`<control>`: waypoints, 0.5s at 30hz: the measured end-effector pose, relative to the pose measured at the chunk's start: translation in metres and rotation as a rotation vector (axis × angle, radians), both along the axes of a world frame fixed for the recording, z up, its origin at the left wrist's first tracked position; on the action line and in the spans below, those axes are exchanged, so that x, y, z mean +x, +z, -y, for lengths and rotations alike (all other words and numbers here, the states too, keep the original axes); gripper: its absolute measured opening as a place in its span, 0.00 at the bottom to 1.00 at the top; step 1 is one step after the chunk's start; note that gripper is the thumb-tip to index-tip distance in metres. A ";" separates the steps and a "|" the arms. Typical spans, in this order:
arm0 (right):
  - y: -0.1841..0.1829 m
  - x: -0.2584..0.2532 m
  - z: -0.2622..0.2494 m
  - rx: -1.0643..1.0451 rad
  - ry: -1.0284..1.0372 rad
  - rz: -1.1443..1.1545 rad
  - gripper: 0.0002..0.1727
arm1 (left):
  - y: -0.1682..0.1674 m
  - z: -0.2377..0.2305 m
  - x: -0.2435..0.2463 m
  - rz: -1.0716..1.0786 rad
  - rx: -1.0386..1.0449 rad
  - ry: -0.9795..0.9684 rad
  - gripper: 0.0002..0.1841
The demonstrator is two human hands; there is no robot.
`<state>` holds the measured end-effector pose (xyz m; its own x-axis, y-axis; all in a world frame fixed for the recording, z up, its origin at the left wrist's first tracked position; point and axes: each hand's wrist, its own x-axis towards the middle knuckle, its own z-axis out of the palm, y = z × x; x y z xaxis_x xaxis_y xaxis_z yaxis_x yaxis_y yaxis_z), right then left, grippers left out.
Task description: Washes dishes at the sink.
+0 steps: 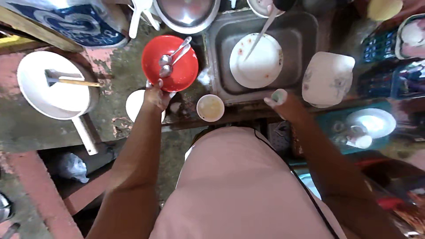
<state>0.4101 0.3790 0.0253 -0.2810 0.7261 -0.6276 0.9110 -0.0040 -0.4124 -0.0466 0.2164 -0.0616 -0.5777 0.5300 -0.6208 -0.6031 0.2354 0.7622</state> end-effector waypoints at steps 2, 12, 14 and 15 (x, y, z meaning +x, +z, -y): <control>-0.003 0.006 -0.003 -0.012 0.008 -0.008 0.33 | -0.002 -0.001 0.004 0.006 -0.014 0.044 0.29; -0.012 0.068 -0.065 0.244 -0.127 0.288 0.33 | 0.074 -0.013 0.101 -0.257 -0.433 0.145 0.32; -0.011 0.092 -0.085 0.262 -0.213 0.364 0.35 | 0.085 -0.028 0.136 -0.420 -0.359 0.002 0.21; -0.014 0.108 -0.095 0.276 -0.260 0.385 0.36 | 0.091 -0.037 0.155 -0.459 -0.276 -0.108 0.20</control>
